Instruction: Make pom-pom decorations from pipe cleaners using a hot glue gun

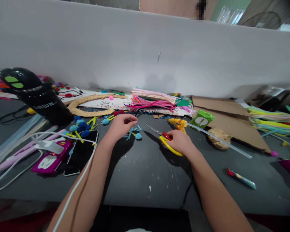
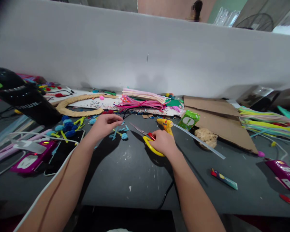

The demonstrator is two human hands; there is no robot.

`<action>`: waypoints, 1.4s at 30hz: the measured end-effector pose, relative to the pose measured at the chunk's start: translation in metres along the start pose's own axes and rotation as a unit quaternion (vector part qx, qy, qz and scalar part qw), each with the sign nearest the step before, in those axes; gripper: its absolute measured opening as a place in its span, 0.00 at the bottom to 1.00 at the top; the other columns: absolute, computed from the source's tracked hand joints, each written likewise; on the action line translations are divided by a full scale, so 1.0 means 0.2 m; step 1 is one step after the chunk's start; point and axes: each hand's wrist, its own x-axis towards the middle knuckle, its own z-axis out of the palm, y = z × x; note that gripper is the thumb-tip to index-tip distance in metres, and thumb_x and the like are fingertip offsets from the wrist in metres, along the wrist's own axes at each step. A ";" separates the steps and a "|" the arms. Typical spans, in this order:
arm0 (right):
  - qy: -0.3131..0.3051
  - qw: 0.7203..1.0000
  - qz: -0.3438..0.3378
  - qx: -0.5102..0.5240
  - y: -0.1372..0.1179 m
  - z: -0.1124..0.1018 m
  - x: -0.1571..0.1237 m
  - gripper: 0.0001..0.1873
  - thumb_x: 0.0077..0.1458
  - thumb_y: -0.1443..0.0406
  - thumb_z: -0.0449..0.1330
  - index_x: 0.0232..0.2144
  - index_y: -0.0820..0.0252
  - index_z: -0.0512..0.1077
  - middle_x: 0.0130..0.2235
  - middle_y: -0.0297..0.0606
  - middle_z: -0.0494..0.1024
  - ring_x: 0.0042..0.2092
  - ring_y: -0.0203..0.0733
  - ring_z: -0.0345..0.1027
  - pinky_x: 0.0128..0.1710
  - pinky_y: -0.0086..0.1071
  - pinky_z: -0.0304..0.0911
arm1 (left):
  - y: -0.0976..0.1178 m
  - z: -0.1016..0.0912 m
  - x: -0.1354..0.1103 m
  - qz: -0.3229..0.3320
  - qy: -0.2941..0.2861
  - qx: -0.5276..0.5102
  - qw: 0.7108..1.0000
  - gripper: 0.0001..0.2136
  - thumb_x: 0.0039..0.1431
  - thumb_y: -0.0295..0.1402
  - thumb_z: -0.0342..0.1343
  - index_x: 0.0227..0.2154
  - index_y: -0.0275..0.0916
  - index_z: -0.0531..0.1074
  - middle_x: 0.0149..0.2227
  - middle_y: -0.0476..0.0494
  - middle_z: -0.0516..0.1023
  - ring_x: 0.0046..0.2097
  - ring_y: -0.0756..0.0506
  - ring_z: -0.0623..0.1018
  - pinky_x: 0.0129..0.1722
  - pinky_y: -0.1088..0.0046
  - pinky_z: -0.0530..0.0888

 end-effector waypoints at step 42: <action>-0.022 0.990 -0.064 0.125 0.00 0.00 0.00 0.18 0.49 0.51 0.60 0.22 0.60 0.75 0.23 0.37 0.73 0.26 0.37 0.62 0.25 0.28 0.50 | 0.03 0.04 -0.02 -0.003 -0.066 -0.040 0.997 0.18 0.47 0.39 0.63 0.42 0.38 0.79 0.30 0.43 0.79 0.31 0.46 0.77 0.30 0.72 0.73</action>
